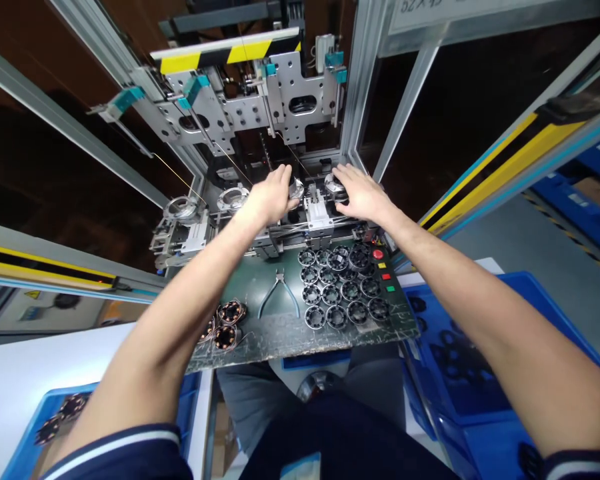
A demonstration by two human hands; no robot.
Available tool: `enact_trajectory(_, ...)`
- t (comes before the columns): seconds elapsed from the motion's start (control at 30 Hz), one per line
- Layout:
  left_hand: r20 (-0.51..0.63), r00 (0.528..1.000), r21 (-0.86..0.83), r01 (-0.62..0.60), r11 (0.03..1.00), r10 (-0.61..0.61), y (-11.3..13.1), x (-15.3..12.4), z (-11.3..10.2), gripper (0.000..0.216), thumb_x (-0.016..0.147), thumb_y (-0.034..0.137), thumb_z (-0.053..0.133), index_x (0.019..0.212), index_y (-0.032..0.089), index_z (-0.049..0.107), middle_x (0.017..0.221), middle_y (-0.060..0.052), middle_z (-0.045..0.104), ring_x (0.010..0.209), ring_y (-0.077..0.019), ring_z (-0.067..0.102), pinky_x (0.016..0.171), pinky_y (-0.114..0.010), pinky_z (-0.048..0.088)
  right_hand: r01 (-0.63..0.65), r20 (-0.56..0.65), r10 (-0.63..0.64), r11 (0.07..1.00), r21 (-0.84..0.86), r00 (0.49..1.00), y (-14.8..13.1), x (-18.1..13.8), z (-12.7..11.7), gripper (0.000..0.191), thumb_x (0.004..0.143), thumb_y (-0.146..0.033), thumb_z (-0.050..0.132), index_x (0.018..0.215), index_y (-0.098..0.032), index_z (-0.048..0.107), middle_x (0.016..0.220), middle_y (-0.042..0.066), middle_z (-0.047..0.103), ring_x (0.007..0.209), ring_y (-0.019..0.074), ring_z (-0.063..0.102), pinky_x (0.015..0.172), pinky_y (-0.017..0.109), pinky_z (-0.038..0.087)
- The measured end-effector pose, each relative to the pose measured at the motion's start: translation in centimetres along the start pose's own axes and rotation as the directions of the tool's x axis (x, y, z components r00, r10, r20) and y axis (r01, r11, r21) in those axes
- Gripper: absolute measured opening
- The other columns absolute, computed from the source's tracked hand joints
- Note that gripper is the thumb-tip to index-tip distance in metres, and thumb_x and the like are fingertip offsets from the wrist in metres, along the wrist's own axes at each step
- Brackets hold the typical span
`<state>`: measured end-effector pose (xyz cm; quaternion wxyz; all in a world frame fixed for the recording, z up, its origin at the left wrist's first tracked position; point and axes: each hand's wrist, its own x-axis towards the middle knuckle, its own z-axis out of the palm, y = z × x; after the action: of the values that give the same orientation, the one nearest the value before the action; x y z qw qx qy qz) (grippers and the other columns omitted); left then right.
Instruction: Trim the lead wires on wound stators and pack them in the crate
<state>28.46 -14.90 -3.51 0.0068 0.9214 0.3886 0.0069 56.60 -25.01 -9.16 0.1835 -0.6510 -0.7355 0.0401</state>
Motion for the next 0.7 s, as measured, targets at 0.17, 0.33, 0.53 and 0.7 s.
enact_trajectory(0.17,-0.011,1.0,-0.044,-0.02,0.999,0.02,0.6,-0.5,3.5,0.107,0.108,0.046,0.068,0.184,-0.005,0.013,0.195,-0.03,0.009,0.186,-0.0407,0.009,0.15,-0.051,0.022,-0.002,-0.027,0.003,0.999,0.032,1.0,-0.6,0.3,-0.6,0.099,0.092,-0.03,0.08,0.181,-0.009,0.041,0.19,0.022,0.037,0.178,0.0424,0.032,0.145,0.067,0.03)
enact_trajectory(0.33,-0.244,0.97,-0.131,-0.016,0.991,-0.016,2.1,-3.3,1.8,0.096,0.108,0.047,0.07,0.185,0.01,0.026,0.194,-0.026,0.023,0.183,-0.0415,0.021,0.148,-0.062,0.024,0.014,-0.234,0.005,0.997,0.079,0.972,-3.3,-3.2,-2.9,0.062,0.106,-0.028,0.061,0.168,-0.018,0.061,0.176,0.015,0.059,0.165,0.0341,0.051,0.141,0.059,0.039)
enact_trajectory(0.53,-0.273,0.913,-0.092,-0.338,0.937,0.303,8.4,-13.2,4.2,0.036,0.119,0.047,0.056,0.144,0.029,0.073,0.141,-0.011,0.077,0.13,-0.0293,0.072,0.11,-0.046,0.058,-0.077,-0.083,0.081,0.995,0.058,0.993,-6.0,-15.8,-2.6,0.043,0.108,-0.041,0.066,0.147,-0.025,0.073,0.136,0.013,0.079,0.129,0.0351,0.072,0.112,0.053,0.062)
enact_trajectory(0.7,-0.054,0.923,-0.035,-0.383,0.923,0.381,10.6,-12.7,7.5,0.037,0.111,0.038,0.072,0.147,0.027,0.075,0.152,-0.015,0.07,0.137,-0.0347,0.068,0.108,-0.049,0.058,-0.164,0.114,0.165,0.986,-0.015,0.98,-6.5,-18.2,0.1,0.06,0.101,-0.045,0.079,0.157,-0.028,0.068,0.137,0.014,0.078,0.121,0.0357,0.077,0.101,0.046,0.063)
